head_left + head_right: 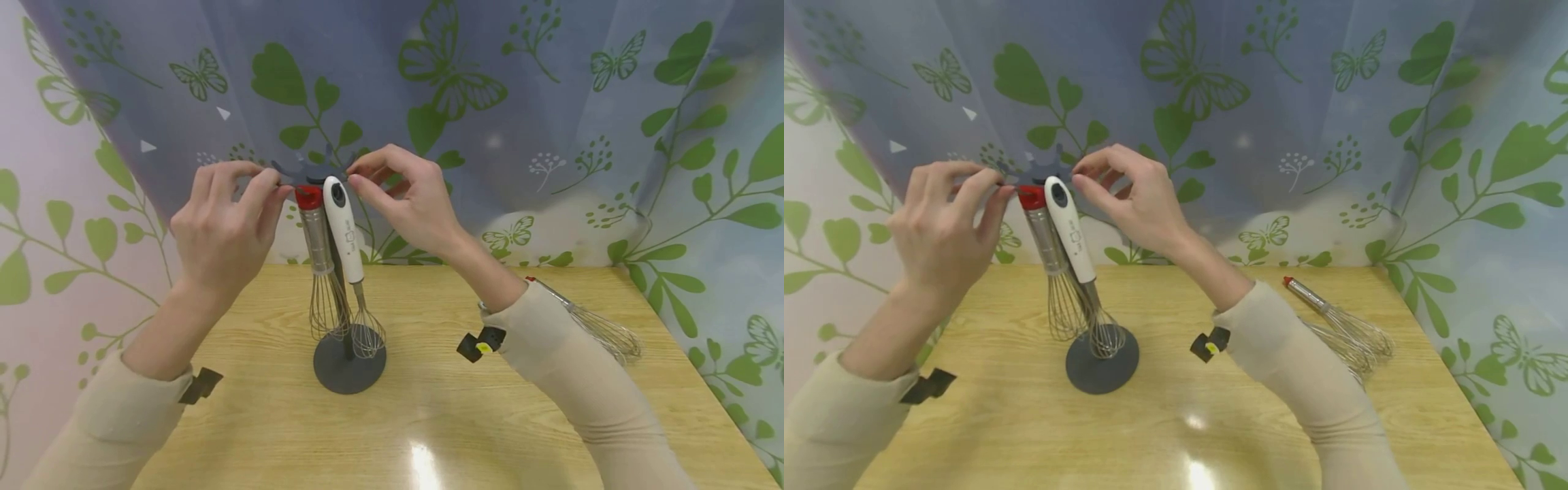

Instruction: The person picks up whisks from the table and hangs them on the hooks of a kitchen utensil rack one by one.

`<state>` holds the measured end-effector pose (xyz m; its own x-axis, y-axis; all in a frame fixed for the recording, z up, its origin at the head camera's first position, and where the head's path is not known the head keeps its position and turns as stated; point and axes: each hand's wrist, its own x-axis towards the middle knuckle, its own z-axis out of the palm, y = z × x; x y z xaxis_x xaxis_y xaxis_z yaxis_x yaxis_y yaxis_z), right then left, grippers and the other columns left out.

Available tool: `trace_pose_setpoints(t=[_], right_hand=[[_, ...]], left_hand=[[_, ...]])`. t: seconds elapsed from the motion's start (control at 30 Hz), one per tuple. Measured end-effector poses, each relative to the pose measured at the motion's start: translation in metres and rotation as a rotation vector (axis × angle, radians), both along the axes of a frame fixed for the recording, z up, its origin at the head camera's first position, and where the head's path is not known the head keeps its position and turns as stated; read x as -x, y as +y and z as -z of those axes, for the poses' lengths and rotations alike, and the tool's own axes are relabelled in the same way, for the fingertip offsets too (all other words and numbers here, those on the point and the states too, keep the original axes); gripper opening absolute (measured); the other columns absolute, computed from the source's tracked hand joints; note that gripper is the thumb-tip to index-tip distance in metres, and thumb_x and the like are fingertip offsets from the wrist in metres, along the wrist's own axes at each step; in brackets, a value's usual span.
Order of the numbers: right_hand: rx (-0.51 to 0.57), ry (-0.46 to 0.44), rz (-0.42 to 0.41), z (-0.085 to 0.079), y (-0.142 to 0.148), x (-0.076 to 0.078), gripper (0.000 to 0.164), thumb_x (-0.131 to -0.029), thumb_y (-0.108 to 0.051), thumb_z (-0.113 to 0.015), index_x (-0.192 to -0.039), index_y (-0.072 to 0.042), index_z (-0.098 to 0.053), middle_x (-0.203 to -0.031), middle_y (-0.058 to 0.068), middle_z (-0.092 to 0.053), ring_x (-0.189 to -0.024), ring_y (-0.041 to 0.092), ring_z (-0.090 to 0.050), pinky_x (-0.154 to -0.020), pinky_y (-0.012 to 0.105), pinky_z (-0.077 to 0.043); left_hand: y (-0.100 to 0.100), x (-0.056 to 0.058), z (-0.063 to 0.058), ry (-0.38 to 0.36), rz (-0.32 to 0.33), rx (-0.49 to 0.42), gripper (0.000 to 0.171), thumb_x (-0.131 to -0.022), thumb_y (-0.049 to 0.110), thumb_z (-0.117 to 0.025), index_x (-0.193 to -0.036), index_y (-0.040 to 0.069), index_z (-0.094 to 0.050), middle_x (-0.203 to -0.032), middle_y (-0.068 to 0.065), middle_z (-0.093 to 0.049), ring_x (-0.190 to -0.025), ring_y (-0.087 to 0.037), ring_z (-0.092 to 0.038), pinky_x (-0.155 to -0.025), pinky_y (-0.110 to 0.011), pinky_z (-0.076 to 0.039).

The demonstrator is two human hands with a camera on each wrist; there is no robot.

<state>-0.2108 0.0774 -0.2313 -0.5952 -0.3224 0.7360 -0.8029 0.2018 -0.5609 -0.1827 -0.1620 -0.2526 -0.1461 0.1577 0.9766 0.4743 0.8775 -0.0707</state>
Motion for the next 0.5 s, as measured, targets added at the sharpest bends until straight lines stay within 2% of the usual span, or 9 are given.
trace_pose_setpoints(t=[0.27,0.5], right_hand=[[0.002,0.034,0.012,0.0003,0.0012,-0.0038,0.013,-0.097,-0.009,-0.074,-0.107,-0.001,-0.076,-0.097,0.012,-0.075,-0.084,0.015,-0.071,-0.067,0.025,-0.061],[0.006,0.049,0.02,0.0002,0.0008,-0.0076,0.013,-0.097,-0.008,-0.074,-0.107,-0.001,-0.076,-0.097,0.012,-0.075,-0.081,0.015,-0.07,-0.066,0.025,-0.061]], left_hand=[[-0.0016,-0.0003,-0.0002,-0.013,-0.016,0.014,0.023,-0.105,0.031,-0.066,-0.102,0.009,-0.072,-0.101,-0.018,-0.073,-0.094,-0.041,-0.067,-0.043,-0.053,-0.04],[-0.0022,0.0005,-0.0008,-0.023,-0.023,0.019,0.026,-0.105,0.033,-0.065,-0.104,0.008,-0.072,-0.101,-0.018,-0.073,-0.095,-0.041,-0.067,-0.044,-0.053,-0.041]])
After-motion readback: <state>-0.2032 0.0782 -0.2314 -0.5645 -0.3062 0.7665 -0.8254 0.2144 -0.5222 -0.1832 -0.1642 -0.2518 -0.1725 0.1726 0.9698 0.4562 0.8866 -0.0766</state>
